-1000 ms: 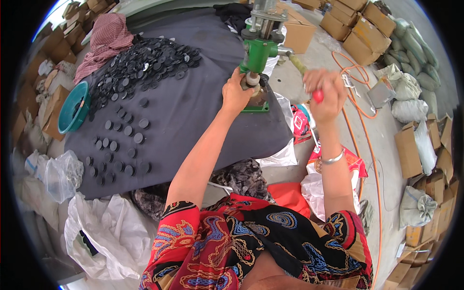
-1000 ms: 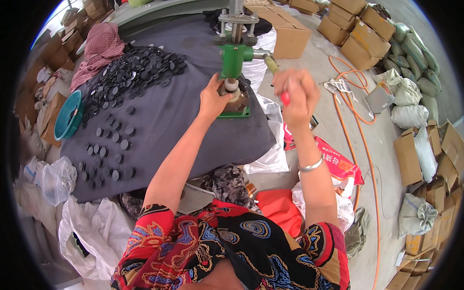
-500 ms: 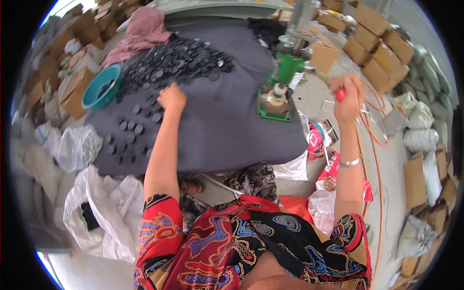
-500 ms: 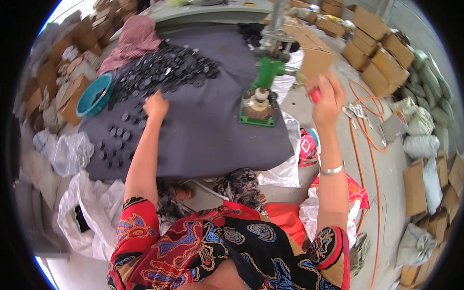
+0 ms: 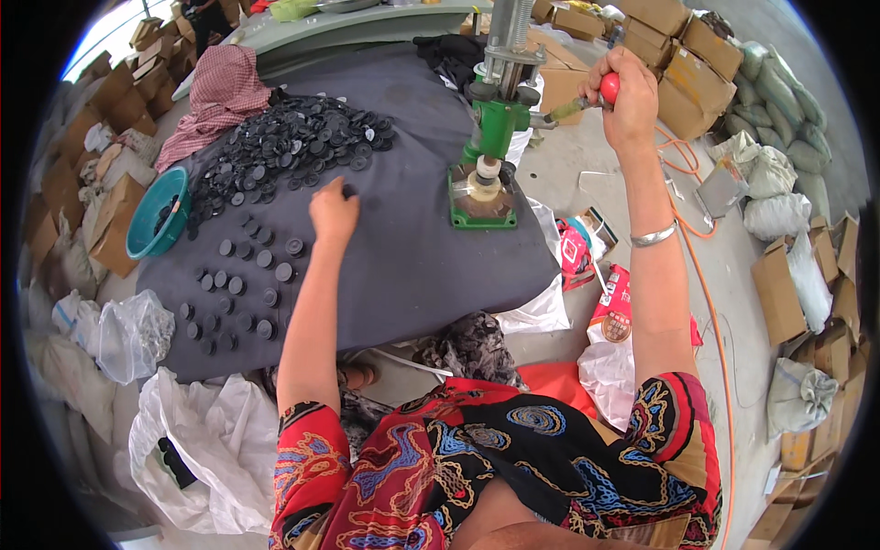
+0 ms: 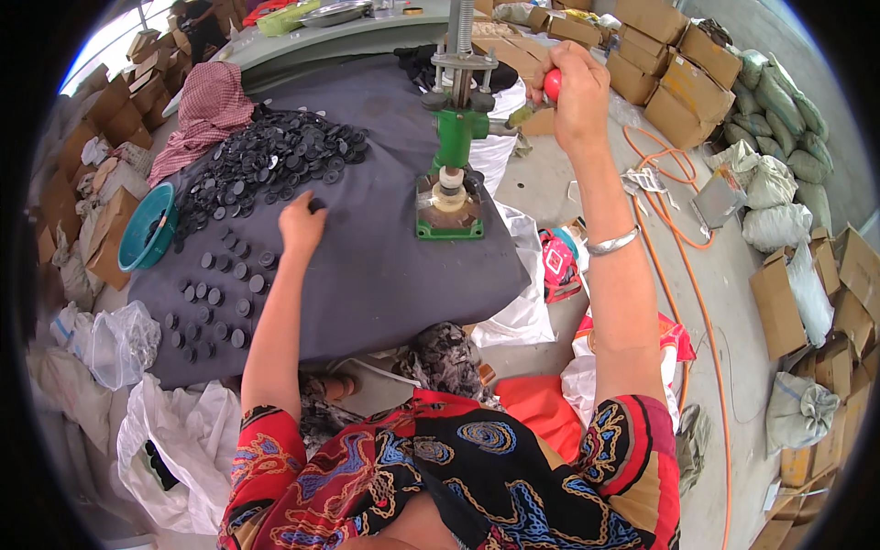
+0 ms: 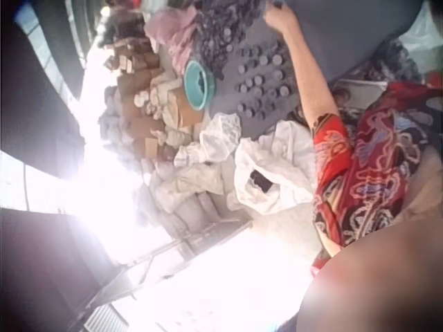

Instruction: The person picks up a black plastic piece, places it into a green press machine, and pulls the lever to press it. They repeat this process one at a time, occasionally moving pieces on the table to organize them.

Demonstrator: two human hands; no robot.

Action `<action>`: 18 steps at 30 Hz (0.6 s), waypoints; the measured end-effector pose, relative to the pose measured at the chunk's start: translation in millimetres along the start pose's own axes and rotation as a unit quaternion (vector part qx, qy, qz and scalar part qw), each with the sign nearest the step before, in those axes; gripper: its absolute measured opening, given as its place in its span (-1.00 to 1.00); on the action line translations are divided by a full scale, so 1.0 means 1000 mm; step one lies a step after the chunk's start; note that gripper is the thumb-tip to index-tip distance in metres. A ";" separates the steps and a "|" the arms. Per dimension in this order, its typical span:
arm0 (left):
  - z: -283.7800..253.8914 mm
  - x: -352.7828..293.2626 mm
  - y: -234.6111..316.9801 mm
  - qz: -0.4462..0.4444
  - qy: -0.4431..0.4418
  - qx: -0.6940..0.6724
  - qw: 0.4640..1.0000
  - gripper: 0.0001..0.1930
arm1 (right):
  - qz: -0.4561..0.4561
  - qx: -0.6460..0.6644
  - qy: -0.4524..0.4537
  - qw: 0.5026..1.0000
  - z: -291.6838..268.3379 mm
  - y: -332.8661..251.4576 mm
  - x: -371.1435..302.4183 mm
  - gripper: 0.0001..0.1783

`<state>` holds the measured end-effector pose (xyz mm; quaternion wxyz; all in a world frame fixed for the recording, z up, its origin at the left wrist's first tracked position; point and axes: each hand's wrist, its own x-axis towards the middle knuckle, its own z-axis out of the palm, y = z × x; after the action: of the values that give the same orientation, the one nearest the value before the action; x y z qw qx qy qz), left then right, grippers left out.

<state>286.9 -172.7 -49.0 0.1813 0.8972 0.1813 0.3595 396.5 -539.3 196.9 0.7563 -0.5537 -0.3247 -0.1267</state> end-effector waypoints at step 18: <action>0.067 -0.020 0.192 0.048 -0.138 -0.178 0.973 -0.26 | 0.007 -0.010 0.021 1.000 -0.012 0.002 0.000 -0.77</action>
<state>358.4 -361.6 -18.2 0.3438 0.8992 0.0448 0.2669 401.6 -549.3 192.9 0.7585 -0.5604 -0.3036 -0.1360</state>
